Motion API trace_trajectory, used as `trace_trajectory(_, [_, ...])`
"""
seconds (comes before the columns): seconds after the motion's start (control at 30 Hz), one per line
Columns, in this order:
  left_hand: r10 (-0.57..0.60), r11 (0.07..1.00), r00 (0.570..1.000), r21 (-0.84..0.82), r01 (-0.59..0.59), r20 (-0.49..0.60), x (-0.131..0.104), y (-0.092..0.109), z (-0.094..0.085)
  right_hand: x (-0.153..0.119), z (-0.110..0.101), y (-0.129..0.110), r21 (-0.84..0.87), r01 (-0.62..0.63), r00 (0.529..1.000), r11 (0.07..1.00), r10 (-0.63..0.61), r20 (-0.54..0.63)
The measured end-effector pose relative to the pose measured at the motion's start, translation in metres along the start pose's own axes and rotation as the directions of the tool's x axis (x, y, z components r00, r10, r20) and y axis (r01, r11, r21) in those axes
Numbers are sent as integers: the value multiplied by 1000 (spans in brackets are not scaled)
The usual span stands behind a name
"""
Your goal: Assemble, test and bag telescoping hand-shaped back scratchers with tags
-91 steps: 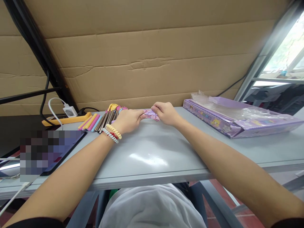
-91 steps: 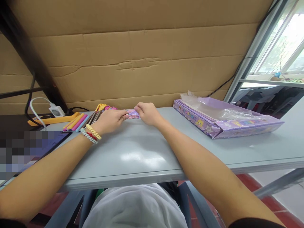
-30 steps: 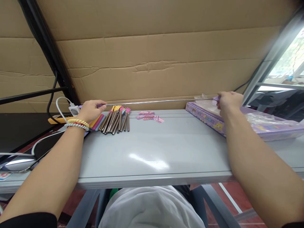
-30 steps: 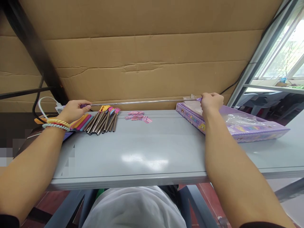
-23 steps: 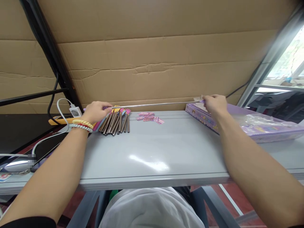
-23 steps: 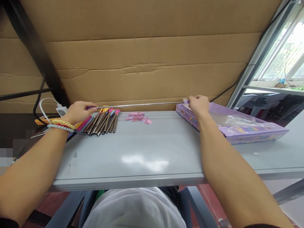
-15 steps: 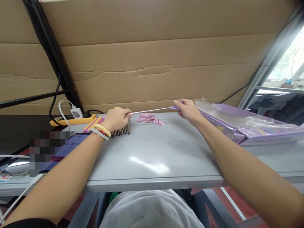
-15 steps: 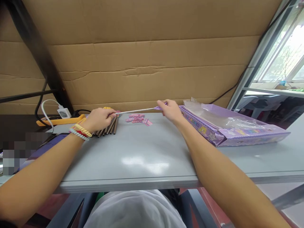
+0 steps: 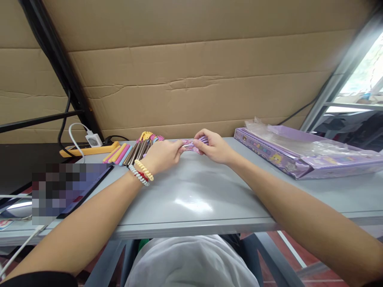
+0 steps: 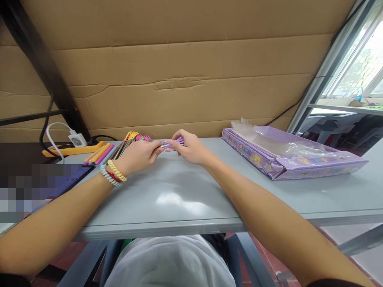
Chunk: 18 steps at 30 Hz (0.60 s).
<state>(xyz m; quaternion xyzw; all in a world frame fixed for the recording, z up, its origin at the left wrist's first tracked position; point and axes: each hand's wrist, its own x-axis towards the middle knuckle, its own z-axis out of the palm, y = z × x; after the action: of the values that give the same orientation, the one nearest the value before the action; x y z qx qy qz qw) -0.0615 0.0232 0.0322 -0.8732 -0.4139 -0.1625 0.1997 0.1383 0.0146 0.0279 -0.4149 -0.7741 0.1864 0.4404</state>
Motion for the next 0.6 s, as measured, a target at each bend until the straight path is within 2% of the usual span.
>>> trace_trajectory(0.23, [11, 1000, 1000, -22, -11, 7, 4, -4, 6, 7, 9, 3, -176, -60, 985, 982, 30, -169])
trace_trajectory(0.37, [-36, 999, 999, -2, 36, 18, 10, -11, 4, 14, 1, 4, -235, -141, 961, 962, 76, -265])
trace_trajectory(0.5, [-84, 996, 996, -1, 84, 7, 13, -32, -3, 21, -35, 15, -194, -228, 901, 954, 132, -412])
trace_trajectory(0.53, [-86, 996, 996, -3, 86, -2, 14, -40, -4, 21, -48, 21, -179, -257, 873, 950, 149, -465])
trace_trajectory(0.6, [-81, 996, 996, 24, 82, -37, 13, -57, -5, 20, -78, 34, -183, -336, 780, 924, 164, -603])
